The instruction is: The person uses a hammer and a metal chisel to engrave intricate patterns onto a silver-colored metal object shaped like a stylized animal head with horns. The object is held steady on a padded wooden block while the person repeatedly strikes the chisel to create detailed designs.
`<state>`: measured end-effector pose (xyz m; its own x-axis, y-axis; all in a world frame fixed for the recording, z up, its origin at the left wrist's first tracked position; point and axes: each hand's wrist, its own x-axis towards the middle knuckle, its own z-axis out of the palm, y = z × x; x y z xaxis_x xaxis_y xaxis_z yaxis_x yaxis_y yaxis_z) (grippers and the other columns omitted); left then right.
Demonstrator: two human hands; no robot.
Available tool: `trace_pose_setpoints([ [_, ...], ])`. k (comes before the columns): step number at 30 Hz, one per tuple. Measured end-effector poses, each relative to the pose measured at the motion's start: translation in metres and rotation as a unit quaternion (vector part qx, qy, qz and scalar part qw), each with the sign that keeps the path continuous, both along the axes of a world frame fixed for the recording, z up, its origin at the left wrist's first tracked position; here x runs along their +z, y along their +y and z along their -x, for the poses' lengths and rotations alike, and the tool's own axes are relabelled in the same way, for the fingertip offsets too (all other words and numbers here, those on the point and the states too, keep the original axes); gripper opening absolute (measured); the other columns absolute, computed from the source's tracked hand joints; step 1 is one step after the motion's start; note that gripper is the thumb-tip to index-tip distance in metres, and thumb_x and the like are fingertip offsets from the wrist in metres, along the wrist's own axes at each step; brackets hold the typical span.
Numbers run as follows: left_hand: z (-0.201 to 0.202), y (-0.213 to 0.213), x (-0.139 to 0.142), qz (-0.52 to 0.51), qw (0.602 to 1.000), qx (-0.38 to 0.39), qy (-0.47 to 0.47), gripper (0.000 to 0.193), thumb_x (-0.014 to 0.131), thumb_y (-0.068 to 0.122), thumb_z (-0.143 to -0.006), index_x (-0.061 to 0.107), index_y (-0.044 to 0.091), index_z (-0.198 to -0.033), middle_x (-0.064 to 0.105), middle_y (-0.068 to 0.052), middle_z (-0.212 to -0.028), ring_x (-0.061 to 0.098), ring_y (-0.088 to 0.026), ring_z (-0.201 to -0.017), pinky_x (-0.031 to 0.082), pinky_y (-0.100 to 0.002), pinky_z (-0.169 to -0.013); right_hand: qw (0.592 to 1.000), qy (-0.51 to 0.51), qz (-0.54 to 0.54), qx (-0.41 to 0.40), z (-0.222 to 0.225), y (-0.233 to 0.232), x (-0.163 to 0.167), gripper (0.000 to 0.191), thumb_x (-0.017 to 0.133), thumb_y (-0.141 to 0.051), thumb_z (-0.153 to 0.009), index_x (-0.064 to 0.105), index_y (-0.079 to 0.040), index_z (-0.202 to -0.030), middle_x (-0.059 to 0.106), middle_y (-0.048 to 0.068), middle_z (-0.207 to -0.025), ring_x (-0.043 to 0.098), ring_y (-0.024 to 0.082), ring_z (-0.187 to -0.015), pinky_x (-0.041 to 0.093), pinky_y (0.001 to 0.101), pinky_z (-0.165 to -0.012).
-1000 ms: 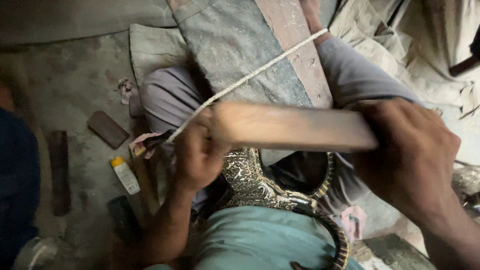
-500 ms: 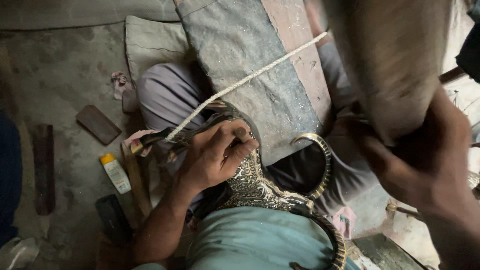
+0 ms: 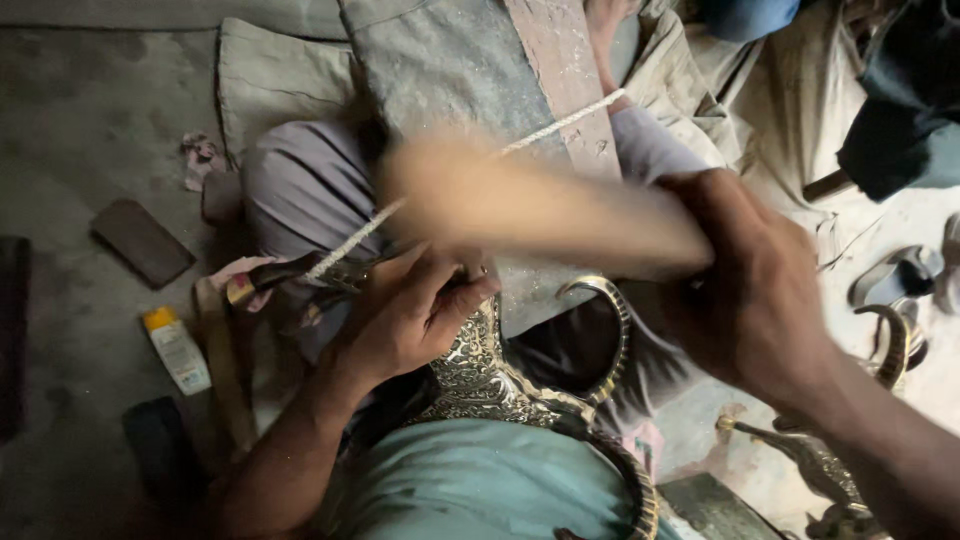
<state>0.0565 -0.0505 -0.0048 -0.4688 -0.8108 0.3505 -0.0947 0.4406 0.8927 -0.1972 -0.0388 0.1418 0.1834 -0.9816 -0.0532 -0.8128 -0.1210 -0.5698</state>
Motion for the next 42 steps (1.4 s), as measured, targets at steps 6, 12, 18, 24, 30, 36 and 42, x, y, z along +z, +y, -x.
trace_pose_setpoints([
  [6,-0.004,0.000,0.001,0.005,1.000,0.016,-0.001,0.021,0.075,0.015,-0.100,0.063,0.005,-0.114,0.070,-0.010,-0.094,0.069,-0.027,-0.079,0.054,-0.040,-0.069,0.993,0.103,0.055,0.025,0.005,0.003,-0.007,0.029,0.074,-0.010,-0.085,0.061,-0.006,-0.110,0.068,0.010,-0.097,0.067,0.021,-0.082,0.055,0.0328,-0.068],
  [12,-0.007,0.001,-0.001,0.008,1.000,0.016,0.020,0.023,0.074,0.015,-0.101,0.060,0.005,-0.116,0.070,-0.009,-0.094,0.070,-0.025,-0.078,0.053,-0.037,-0.067,0.989,0.134,0.056,0.031,-0.002,-0.001,0.003,0.030,0.073,-0.009,-0.087,0.062,-0.004,-0.114,0.069,0.014,-0.099,0.067,0.024,-0.080,0.054,0.0361,-0.066],
  [18,-0.007,0.001,-0.005,-0.033,0.999,-0.005,0.020,0.023,0.073,0.015,-0.102,0.057,0.003,-0.114,0.065,-0.005,-0.083,0.067,-0.018,-0.069,0.053,-0.035,-0.062,0.976,0.208,0.053,0.045,-0.002,0.000,0.005,0.035,0.075,-0.016,-0.086,0.063,-0.003,-0.116,0.071,0.017,-0.102,0.070,0.029,-0.084,0.060,0.0410,-0.070],
  [24,-0.008,0.000,-0.005,0.031,0.998,0.006,0.049,0.024,0.069,0.016,-0.105,0.055,0.004,-0.121,0.069,-0.008,-0.101,0.073,-0.024,-0.089,0.057,-0.036,-0.074,0.967,0.245,0.054,0.049,-0.005,0.002,0.003,0.041,0.078,-0.026,-0.087,0.063,-0.004,-0.118,0.073,0.016,-0.103,0.072,0.028,-0.085,0.061,0.0416,-0.067],
  [30,-0.011,0.000,-0.002,0.082,0.995,0.044,0.032,0.025,0.070,0.016,-0.102,0.056,0.004,-0.119,0.068,-0.013,-0.104,0.072,-0.031,-0.092,0.057,-0.040,-0.077,0.948,0.317,0.000,0.018,-0.014,0.000,0.013,0.049,0.084,-0.033,-0.076,0.065,-0.009,-0.115,0.075,0.014,-0.097,0.070,0.025,-0.069,0.055,0.0427,-0.052],
  [36,-0.012,0.002,-0.005,-0.010,1.000,0.012,0.016,0.025,0.073,0.014,-0.101,0.059,0.003,-0.118,0.072,-0.009,-0.097,0.074,-0.025,-0.084,0.058,-0.037,-0.072,0.958,0.284,-0.006,0.033,-0.024,-0.007,0.017,0.037,0.079,-0.022,-0.084,0.064,-0.013,-0.116,0.074,0.009,-0.094,0.068,0.022,-0.072,0.054,0.0359,-0.057],
  [42,-0.015,0.004,-0.011,-0.021,0.999,0.016,-0.029,0.022,0.075,0.019,-0.100,0.061,0.007,-0.111,0.073,-0.009,-0.094,0.074,-0.022,-0.083,0.058,-0.036,-0.071,0.953,0.298,-0.009,0.048,-0.027,-0.008,0.020,0.031,0.078,-0.024,-0.090,0.063,-0.009,-0.113,0.071,0.008,-0.088,0.069,0.024,-0.070,0.056,0.0372,-0.060],
])
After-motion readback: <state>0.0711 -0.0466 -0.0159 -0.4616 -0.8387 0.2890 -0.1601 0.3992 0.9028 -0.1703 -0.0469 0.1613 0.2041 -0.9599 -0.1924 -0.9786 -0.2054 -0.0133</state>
